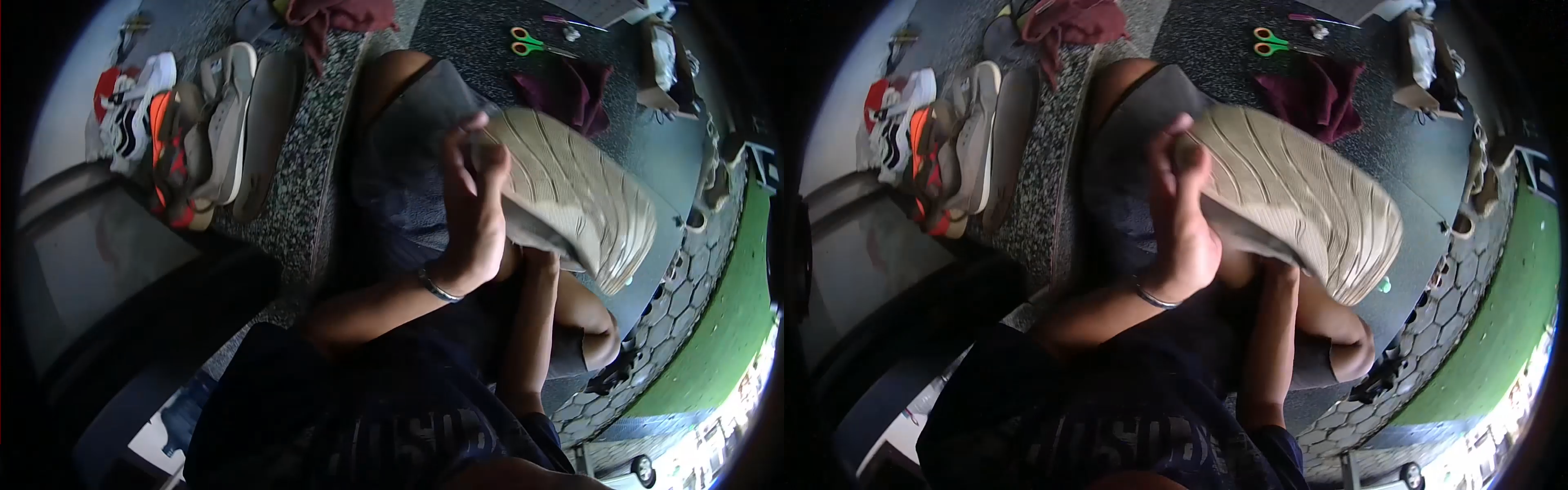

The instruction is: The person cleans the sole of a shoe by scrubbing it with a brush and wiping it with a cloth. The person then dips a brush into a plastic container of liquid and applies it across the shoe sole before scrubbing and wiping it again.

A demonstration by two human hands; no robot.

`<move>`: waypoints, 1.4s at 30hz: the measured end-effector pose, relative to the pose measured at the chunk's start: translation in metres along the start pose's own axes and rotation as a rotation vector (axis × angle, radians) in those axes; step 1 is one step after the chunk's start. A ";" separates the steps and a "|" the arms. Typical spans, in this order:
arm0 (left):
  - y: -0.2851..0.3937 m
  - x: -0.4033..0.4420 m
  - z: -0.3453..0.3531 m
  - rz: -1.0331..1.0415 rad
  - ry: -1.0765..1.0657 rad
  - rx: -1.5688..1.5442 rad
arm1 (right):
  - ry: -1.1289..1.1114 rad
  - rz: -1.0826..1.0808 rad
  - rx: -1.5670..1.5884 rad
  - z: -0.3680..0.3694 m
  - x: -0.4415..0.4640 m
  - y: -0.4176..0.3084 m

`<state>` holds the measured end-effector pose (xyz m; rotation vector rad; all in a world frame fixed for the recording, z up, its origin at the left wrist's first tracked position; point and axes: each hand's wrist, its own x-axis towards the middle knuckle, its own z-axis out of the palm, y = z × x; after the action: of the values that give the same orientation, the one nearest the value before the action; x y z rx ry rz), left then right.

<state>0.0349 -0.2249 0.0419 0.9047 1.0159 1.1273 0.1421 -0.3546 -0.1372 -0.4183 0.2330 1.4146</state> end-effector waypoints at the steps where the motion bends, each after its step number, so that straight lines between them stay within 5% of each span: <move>1: -0.012 -0.018 -0.010 -0.062 -0.025 0.025 | -0.102 0.007 0.203 -0.006 -0.006 -0.006; 4: -0.050 -0.066 -0.043 -0.058 -0.128 0.111 | 0.076 -0.427 -0.934 0.028 -0.012 0.007; 12: -0.059 -0.053 -0.051 0.041 -0.227 0.139 | 0.036 -0.423 -0.800 0.043 -0.015 0.012; 14: -0.045 -0.042 -0.043 -0.041 -0.217 0.125 | 0.119 -0.327 -0.960 0.026 -0.010 -0.007; 18: -0.018 -0.024 -0.029 -0.238 -0.182 -0.004 | 0.138 -0.382 -0.768 0.051 -0.010 -0.001; 27: -0.021 -0.027 -0.026 -0.242 -0.171 0.017 | 0.122 -0.417 -0.632 0.074 -0.025 0.006; 34: -0.029 -0.064 -0.062 0.045 -0.316 0.263 | 0.124 -0.432 -0.590 0.095 -0.033 0.019; 40: -0.033 -0.077 -0.086 0.015 -0.306 0.310 | 0.484 -0.239 -0.671 0.079 0.002 0.002; 42: -0.040 -0.075 -0.091 0.060 -0.332 0.402 | 0.325 -0.203 -0.811 0.051 -0.012 -0.011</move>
<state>-0.0502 -0.3002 -0.0095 1.4002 0.9569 0.7950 0.1470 -0.3449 -0.0845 -1.3049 -0.1373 1.1874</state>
